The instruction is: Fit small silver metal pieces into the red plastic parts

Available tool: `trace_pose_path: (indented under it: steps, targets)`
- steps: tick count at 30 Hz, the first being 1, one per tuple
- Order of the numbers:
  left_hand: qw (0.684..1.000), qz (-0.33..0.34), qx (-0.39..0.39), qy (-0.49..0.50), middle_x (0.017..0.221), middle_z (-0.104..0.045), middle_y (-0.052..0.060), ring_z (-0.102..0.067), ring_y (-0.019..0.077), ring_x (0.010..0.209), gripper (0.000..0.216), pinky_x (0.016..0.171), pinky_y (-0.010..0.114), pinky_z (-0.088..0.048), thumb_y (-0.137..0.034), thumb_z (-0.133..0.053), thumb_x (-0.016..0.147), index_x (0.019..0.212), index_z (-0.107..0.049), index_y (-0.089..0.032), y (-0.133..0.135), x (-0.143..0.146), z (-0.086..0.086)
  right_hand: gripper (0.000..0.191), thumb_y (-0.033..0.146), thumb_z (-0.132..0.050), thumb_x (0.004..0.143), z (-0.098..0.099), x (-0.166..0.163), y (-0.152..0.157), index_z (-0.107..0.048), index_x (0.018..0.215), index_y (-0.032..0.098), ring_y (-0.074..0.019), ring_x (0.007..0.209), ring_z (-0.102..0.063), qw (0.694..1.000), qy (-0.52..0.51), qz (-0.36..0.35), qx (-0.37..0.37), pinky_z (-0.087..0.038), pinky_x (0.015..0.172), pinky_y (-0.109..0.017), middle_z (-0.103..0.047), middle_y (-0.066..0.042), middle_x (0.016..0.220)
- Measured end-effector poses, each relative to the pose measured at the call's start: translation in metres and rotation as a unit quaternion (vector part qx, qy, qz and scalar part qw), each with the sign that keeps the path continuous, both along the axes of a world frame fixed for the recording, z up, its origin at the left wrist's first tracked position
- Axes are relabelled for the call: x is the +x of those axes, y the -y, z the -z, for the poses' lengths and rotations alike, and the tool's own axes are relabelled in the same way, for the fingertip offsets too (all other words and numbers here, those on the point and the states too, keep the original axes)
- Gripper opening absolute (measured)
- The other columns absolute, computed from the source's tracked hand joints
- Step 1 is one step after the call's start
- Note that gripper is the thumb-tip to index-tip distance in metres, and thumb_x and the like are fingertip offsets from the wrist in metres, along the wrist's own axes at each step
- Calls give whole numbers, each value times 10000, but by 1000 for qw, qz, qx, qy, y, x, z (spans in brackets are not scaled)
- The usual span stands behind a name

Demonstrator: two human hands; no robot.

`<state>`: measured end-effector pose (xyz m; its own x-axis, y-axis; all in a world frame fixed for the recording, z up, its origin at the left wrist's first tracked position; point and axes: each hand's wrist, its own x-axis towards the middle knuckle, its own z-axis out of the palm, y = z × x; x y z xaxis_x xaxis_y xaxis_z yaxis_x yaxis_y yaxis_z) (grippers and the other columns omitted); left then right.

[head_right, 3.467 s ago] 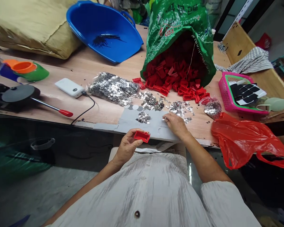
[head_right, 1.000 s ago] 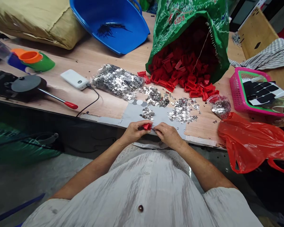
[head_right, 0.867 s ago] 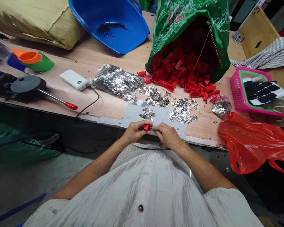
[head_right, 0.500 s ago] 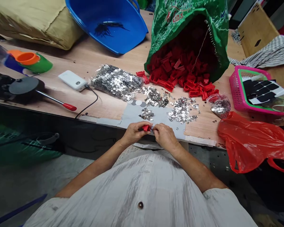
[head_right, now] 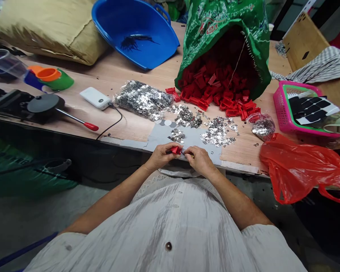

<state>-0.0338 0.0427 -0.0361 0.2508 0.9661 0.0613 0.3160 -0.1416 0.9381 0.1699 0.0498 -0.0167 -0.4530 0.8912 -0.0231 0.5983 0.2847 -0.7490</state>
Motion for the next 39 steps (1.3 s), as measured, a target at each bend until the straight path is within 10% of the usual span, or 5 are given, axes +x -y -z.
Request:
trace_pose_path:
  steps: [39]
  targets:
    - [993,-20,-61,98,1002,-707,40,-637,198,962,310,915,304,-459,-191,-768,679,978,-687,-193,5,3,-4,193,251,-448,949,-8,16,1,-570,1092,205,-173,857,-580,999,-47,-24,11,-437,764,-292,-623,-52,968]
